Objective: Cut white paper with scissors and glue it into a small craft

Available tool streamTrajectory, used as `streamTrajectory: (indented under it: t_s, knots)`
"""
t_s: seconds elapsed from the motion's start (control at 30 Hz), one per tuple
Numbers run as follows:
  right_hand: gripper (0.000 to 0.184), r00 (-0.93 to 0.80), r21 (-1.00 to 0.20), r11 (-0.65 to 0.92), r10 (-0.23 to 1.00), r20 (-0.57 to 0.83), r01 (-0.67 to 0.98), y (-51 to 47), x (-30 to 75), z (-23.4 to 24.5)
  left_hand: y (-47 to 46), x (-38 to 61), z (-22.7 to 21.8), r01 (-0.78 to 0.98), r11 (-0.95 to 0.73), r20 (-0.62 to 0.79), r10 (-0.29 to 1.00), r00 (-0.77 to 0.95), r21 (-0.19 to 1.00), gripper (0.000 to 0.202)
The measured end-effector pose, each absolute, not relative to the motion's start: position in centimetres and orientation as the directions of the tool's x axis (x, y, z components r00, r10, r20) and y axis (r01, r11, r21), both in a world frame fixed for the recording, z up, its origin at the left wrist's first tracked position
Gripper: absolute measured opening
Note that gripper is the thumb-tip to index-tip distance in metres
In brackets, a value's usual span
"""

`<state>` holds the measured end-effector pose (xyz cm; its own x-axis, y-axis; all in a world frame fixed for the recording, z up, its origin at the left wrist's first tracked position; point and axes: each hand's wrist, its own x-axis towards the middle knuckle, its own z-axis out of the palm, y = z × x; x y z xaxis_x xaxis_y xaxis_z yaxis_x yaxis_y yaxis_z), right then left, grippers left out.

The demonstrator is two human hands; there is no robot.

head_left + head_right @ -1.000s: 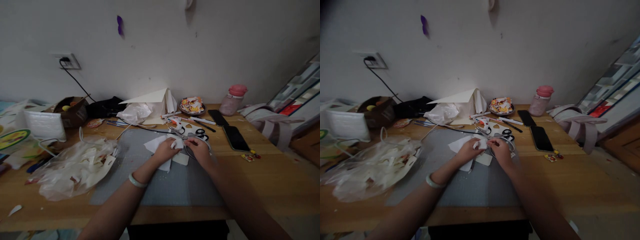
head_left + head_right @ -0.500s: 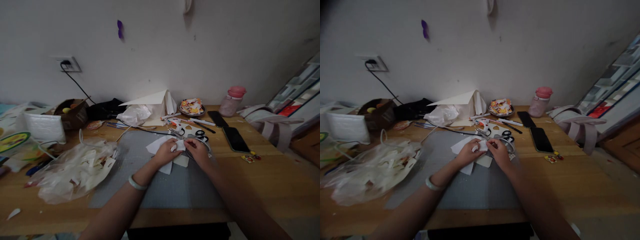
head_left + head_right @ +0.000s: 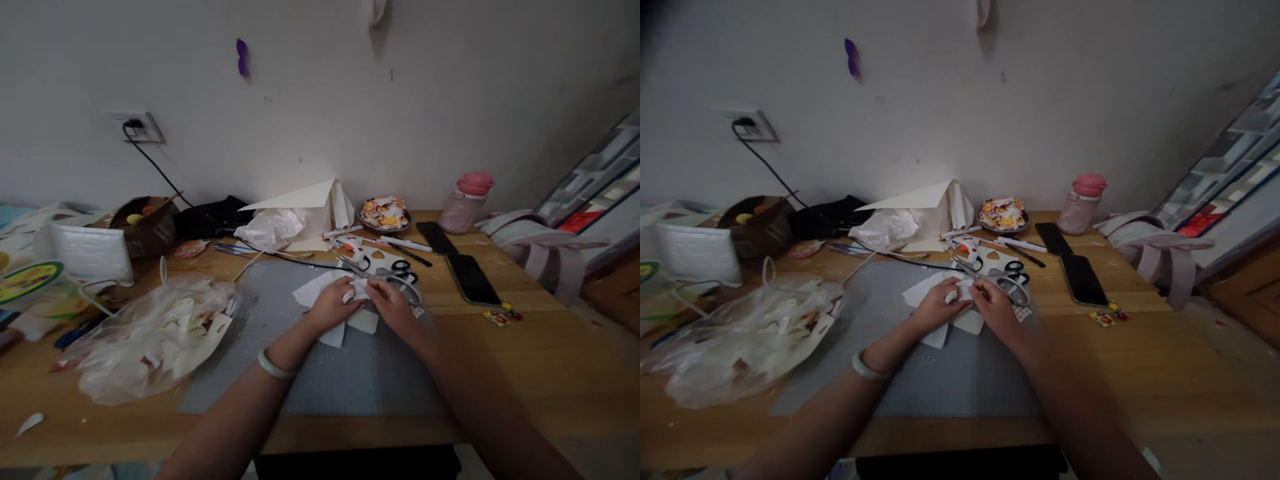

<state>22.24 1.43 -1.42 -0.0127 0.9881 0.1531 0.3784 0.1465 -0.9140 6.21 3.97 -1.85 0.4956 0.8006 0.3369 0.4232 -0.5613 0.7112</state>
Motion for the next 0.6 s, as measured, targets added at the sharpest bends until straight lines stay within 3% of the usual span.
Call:
streamTrajectory:
  t_s: [0.23,0.43,0.6]
  knots:
    - [0.022,-0.062,-0.911,0.165,0.986,0.153,0.377,1.56,22.08,-1.98,4.0,6.26,-1.84,0.432,-0.554,0.319,0.803,0.504,0.711,0.025]
    - [0.029,-0.022,-0.934,0.069,0.998,0.065,0.349,1.7,22.35,-1.4,4.13,6.18,-2.23,0.471,-0.562,0.306,0.801,0.514,0.68,0.025]
    - [0.027,-0.024,-0.93,0.107,0.994,0.105,0.35,1.64,22.17,-1.56,4.12,6.22,-1.84,0.508,-0.538,0.291,0.824,0.487,0.673,0.024]
